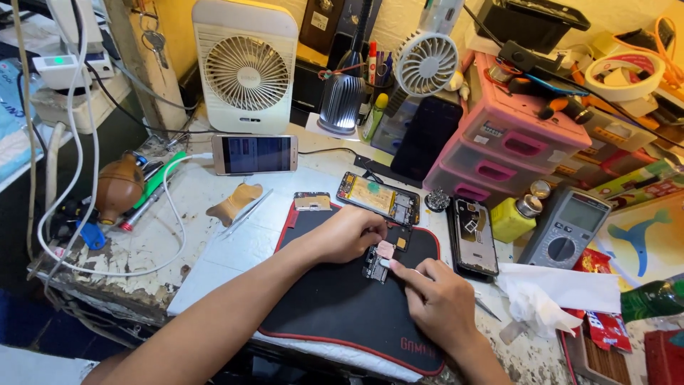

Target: The person is securing internal components and connecting ribbon cables inside a mobile phone during a repair process.

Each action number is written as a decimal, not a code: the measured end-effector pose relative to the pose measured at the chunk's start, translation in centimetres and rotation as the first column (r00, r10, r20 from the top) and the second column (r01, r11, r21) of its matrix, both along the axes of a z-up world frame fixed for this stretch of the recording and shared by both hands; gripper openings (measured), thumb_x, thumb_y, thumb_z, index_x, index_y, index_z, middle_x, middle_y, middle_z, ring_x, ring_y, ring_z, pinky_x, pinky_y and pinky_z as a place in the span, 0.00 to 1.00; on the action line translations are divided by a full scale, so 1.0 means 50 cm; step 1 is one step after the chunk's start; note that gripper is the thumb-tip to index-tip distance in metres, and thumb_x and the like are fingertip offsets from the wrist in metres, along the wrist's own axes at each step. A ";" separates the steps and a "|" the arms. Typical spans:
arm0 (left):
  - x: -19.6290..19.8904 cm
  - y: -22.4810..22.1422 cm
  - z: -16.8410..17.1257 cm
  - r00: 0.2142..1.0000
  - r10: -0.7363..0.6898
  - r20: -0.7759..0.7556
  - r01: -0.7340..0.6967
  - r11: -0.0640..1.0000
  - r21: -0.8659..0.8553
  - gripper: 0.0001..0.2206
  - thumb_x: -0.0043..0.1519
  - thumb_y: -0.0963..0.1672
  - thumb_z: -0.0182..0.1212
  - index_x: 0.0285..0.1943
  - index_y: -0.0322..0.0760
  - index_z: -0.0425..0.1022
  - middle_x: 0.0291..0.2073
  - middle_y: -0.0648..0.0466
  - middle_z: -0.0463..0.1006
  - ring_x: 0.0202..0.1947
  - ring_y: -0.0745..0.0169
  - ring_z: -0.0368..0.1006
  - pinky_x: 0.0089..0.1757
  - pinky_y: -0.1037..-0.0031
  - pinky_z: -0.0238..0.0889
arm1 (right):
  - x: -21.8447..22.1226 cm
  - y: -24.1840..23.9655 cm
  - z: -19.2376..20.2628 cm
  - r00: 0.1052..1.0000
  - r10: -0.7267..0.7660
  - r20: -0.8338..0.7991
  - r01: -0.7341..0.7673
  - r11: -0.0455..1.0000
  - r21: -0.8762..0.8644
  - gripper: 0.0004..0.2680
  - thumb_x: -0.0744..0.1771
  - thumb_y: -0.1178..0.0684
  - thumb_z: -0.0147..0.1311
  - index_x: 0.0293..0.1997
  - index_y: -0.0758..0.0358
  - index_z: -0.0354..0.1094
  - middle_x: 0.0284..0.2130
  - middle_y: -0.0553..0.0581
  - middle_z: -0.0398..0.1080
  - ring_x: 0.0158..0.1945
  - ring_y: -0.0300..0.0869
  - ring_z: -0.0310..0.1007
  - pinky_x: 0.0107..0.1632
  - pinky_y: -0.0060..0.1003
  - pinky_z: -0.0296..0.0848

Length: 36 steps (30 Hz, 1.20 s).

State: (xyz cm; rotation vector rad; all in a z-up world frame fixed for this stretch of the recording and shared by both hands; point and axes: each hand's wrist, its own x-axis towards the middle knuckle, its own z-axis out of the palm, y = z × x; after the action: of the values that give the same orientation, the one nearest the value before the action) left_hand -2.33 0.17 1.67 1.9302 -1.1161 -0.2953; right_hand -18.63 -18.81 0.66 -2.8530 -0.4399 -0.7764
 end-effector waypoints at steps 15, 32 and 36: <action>0.002 -0.001 0.000 0.999 0.025 0.036 -0.027 0.997 0.066 0.07 0.63 0.41 0.57 0.41 0.37 0.82 0.37 0.50 0.85 0.39 0.52 0.79 0.40 0.67 0.69 | 0.009 0.006 0.005 0.995 0.101 -0.018 -0.101 0.995 -0.005 0.15 0.63 0.58 0.56 0.50 0.37 0.77 0.25 0.47 0.64 0.25 0.44 0.63 0.23 0.42 0.61; -0.007 0.002 0.019 0.994 0.085 -0.069 -0.083 0.996 0.028 0.05 0.62 0.42 0.59 0.37 0.39 0.80 0.27 0.56 0.79 0.29 0.61 0.72 0.34 0.69 0.63 | 0.015 0.004 0.011 0.996 0.051 0.072 -0.051 0.999 0.008 0.17 0.63 0.61 0.56 0.51 0.37 0.77 0.24 0.46 0.64 0.24 0.42 0.62 0.23 0.38 0.57; -0.004 0.000 0.014 0.994 0.071 -0.082 -0.070 0.997 0.012 0.04 0.61 0.42 0.59 0.37 0.39 0.80 0.26 0.56 0.81 0.28 0.62 0.74 0.33 0.70 0.64 | 0.011 0.018 0.016 0.983 0.181 0.011 -0.180 0.980 -0.083 0.15 0.62 0.58 0.57 0.51 0.40 0.76 0.25 0.48 0.61 0.25 0.44 0.61 0.24 0.40 0.61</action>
State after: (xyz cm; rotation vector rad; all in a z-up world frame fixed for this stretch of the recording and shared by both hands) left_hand -2.55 0.19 2.37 1.9428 -0.9924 -0.3390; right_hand -18.09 -17.93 1.47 -2.8298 -0.7375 -0.7687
